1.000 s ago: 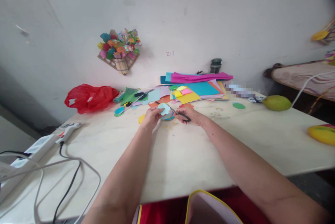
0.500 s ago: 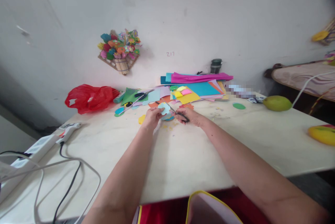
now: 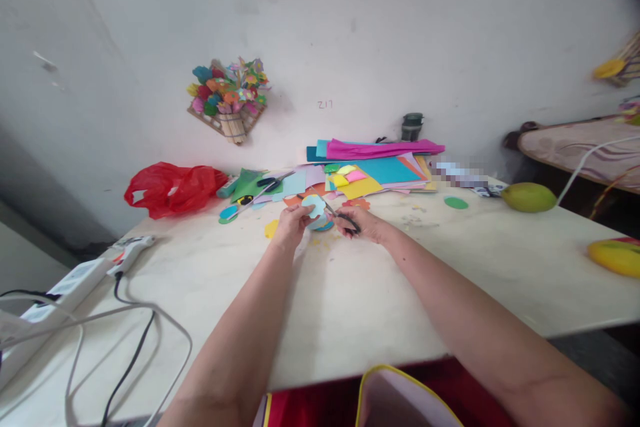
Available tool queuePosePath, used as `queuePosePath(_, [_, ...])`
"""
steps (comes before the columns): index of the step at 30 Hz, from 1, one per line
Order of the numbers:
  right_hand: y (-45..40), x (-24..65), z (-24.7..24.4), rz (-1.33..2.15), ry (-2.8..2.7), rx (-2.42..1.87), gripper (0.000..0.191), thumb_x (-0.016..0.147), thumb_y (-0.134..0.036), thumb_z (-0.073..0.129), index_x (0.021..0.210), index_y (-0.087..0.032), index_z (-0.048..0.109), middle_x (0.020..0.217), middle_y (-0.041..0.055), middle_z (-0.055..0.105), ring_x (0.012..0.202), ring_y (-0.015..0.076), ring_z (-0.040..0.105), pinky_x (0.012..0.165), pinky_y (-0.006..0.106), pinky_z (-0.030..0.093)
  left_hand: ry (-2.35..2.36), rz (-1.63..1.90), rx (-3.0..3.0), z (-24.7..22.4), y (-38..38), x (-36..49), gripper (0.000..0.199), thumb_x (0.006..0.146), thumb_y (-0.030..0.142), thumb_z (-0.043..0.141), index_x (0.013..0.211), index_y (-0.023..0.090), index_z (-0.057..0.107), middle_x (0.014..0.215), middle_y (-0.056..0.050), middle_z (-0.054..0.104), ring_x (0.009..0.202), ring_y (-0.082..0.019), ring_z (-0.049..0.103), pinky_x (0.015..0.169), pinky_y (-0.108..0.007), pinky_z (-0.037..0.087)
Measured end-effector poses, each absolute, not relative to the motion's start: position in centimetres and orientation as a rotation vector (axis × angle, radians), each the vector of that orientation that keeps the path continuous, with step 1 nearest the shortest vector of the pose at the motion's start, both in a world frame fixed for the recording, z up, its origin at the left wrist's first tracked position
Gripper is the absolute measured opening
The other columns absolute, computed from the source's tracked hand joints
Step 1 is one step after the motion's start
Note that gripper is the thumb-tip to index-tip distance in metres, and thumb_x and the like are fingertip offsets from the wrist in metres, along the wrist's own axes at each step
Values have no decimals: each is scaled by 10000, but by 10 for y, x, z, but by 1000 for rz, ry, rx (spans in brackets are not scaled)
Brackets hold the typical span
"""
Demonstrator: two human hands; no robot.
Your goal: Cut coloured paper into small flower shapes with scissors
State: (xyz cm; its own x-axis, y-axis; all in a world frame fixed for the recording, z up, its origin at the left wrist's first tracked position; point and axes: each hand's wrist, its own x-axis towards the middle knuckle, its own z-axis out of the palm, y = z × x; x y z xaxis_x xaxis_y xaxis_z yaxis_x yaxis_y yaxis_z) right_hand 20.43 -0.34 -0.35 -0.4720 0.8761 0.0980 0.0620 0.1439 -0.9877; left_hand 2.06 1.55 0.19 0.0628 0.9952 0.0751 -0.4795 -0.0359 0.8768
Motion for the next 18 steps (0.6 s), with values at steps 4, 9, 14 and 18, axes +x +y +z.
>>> queuePosePath(4, [-2, 206, -5, 1403, -1701, -926, 308, 741, -453, 614, 779, -157, 541, 547, -39, 535, 391, 60, 456, 338, 185, 233, 753, 1402, 902, 3, 14, 23, 222, 477, 162, 774, 565, 126, 574, 588, -19, 633, 580, -134, 616, 649, -284, 532])
queuePosePath(9, [-3, 205, -4, 1424, -1666, -913, 298, 723, -438, 639, 751, -156, 549, 519, -50, 516, 383, 56, 440, 361, 188, 294, 762, 1405, 879, 4, 13, 24, 219, 471, 162, 771, 557, 128, 572, 610, -26, 649, 584, -136, 617, 657, -290, 528])
queuePosePath(14, [-3, 203, -2, 1441, -1642, -919, 272, 727, -408, 645, 760, -156, 549, 511, -52, 511, 381, 55, 434, 359, 184, 297, 749, 1418, 874, 5, 12, 25, 223, 475, 159, 768, 522, 130, 553, 590, -20, 642, 578, -132, 616, 652, -284, 525])
queuePosePath(18, [-2, 202, -4, 1420, -1629, -927, 270, 719, -403, 660, 735, -160, 541, 506, -49, 515, 380, 57, 435, 354, 185, 298, 773, 1434, 871, 7, 11, 27, 202, 480, 156, 757, 543, 126, 567, 590, -16, 636, 567, -128, 609, 658, -295, 526])
